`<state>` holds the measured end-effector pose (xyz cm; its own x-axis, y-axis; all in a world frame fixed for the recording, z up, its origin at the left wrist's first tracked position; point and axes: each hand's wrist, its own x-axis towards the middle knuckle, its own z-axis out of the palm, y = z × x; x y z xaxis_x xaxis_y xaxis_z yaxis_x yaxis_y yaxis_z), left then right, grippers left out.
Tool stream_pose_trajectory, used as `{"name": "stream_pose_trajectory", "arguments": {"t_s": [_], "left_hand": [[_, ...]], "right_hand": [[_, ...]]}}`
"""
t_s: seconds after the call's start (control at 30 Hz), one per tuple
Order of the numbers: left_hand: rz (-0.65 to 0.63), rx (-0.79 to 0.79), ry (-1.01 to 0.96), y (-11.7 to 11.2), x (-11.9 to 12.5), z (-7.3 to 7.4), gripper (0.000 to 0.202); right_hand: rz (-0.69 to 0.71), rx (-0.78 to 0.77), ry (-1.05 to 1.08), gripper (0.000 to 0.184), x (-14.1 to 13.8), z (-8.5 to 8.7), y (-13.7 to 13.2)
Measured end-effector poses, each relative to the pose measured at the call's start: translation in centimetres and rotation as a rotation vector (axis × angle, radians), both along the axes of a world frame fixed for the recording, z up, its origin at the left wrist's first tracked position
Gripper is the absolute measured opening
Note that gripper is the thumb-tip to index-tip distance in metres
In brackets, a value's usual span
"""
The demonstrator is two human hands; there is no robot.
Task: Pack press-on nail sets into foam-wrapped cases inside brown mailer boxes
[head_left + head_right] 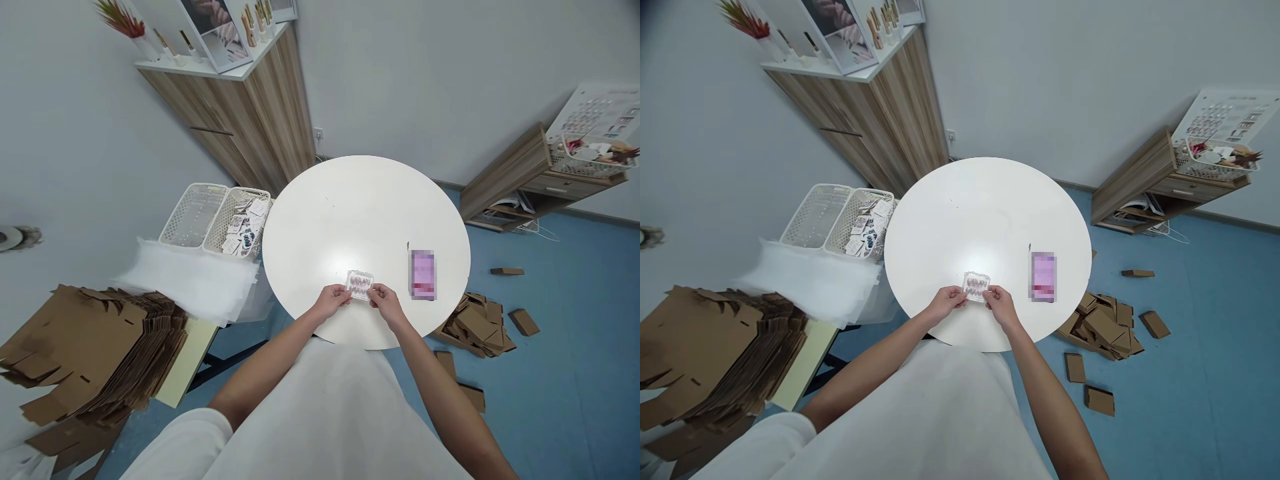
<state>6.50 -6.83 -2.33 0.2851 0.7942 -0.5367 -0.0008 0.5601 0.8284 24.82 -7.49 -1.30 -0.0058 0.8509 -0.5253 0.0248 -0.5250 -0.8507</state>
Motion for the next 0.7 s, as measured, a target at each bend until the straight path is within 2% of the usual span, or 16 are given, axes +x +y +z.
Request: {"name": "stream_pose_trajectory", "arguments": {"t_s": [0.2,0.37,0.47,0.6,0.7], "left_hand": [[0.013,0.065,0.066,-0.3,0.5,-0.2,0.033],[0.147,0.205,0.233,-0.2,0.6,-0.3,0.043],[0.115,0.219,0.258,0.0,0.3,-0.4,0.041],[0.166,0.222,0.267,-0.3,-0.7,-0.7,0.040],[0.242,0.228,0.278,-0.7,-1.9,-0.9,0.044]], "right_hand": [[0.022,0.025,-0.073,0.039,-0.7,0.0,0.0],[0.014,0.010,-0.062,0.036,-0.9,-0.2,0.1],[0.056,0.008,-0.054,0.038,-1.0,-0.5,0.0],[0.115,0.094,-0.220,0.054,-1.8,-0.5,0.0],[0.241,0.149,-0.343,0.057,-3.1,-0.1,0.5]]}}
